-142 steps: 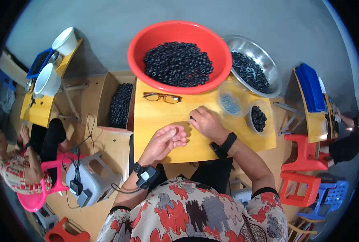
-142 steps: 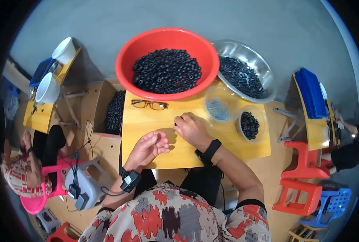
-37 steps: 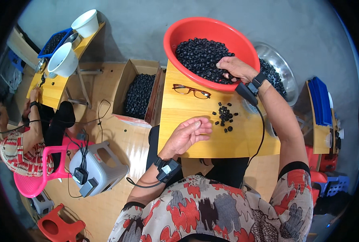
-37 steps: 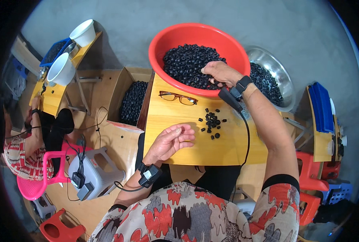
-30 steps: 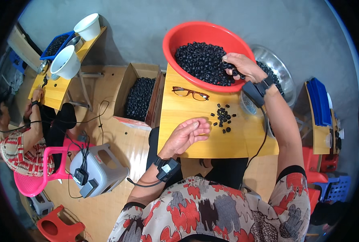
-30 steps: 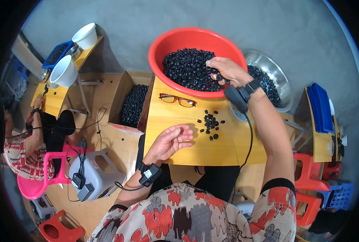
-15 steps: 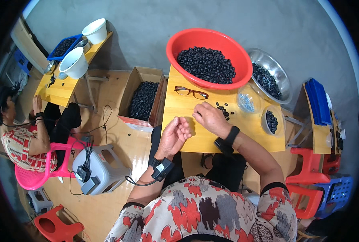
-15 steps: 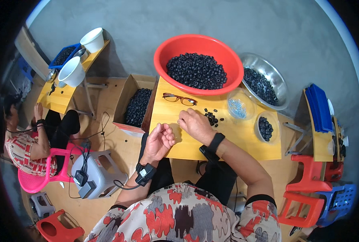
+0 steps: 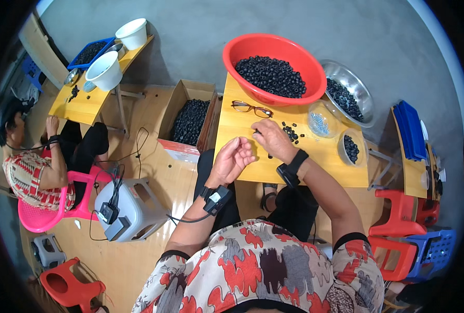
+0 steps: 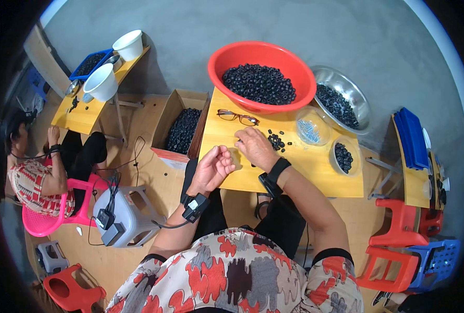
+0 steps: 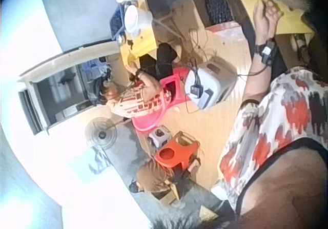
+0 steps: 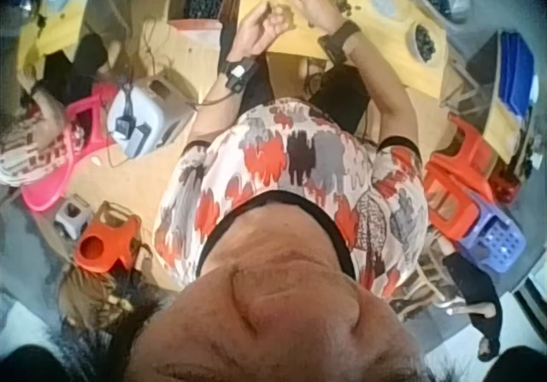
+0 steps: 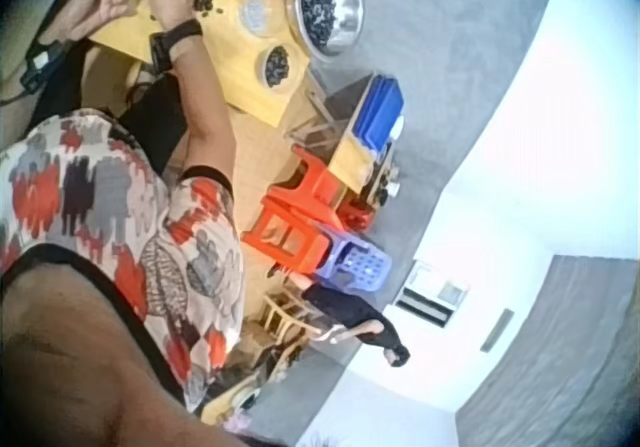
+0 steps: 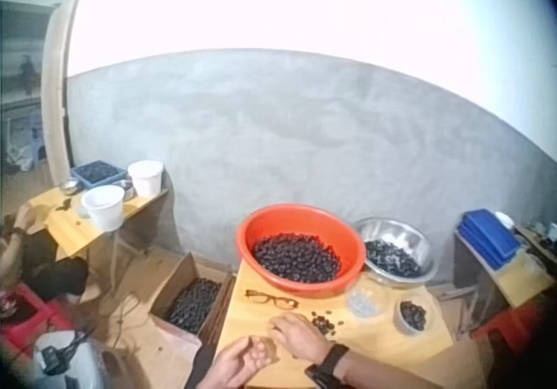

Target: Manually assembling small black plastic components at a workshop table.

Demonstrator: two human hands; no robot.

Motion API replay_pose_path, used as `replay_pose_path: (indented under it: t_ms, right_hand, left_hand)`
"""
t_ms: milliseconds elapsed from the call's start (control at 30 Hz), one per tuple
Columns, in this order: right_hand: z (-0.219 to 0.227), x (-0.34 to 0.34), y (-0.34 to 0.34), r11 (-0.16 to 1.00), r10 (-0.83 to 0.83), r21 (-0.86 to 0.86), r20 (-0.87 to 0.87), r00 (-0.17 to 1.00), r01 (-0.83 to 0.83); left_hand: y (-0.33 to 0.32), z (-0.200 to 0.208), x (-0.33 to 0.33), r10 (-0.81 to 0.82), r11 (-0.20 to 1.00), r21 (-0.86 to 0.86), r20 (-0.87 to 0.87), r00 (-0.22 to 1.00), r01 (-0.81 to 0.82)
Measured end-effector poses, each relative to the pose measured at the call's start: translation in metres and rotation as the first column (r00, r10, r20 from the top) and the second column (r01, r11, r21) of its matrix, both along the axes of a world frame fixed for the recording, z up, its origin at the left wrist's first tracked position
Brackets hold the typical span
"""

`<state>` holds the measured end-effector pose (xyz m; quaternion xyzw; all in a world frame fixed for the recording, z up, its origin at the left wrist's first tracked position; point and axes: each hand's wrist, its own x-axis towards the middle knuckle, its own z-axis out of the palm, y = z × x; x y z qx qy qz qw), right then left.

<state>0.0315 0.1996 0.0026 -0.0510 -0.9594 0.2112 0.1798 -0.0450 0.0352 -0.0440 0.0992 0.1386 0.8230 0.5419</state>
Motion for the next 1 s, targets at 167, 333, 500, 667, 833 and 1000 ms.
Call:
replay_pose_path:
  t_ms: [167,333,500,667,833,1000]
  right_hand:
    - [0.029,0.022,0.013,0.987,0.013,-0.160,-0.081,0.997,-0.026]
    - [0.052,0.066,0.008,0.974,-0.144,-0.184,-0.044,0.989,0.134]
    - [0.033,0.113,0.002,0.972,-0.124,-0.199,0.036,0.992,0.128]
    - [0.018,0.130,-0.005,0.933,-0.134,-0.310,0.166,0.977,0.181]
    - [0.010,0.119,-0.004,0.920,-0.137,-0.345,0.161,0.978,0.185]
    - [0.011,0.103,-0.013,0.901,-0.234,-0.317,0.218,0.947,0.296]
  left_hand:
    - [0.000,-0.001,-0.002,-0.002,1.000,-0.031,-0.012,1.000,0.002]
    - [-0.002,-0.001,-0.002,-0.013,1.000,-0.014,-0.026,1.000,0.013]
    - [-0.001,0.001,0.000,-0.013,0.999,-0.034,-0.061,0.998,0.011]
    - [-0.002,0.002,-0.001,-0.012,0.998,-0.056,-0.089,0.996,0.007]
    - [0.000,0.000,-0.002,-0.014,0.999,-0.041,-0.094,0.995,0.010]
    - [0.002,0.003,0.000,-0.031,0.998,-0.050,-0.074,0.997,0.027]
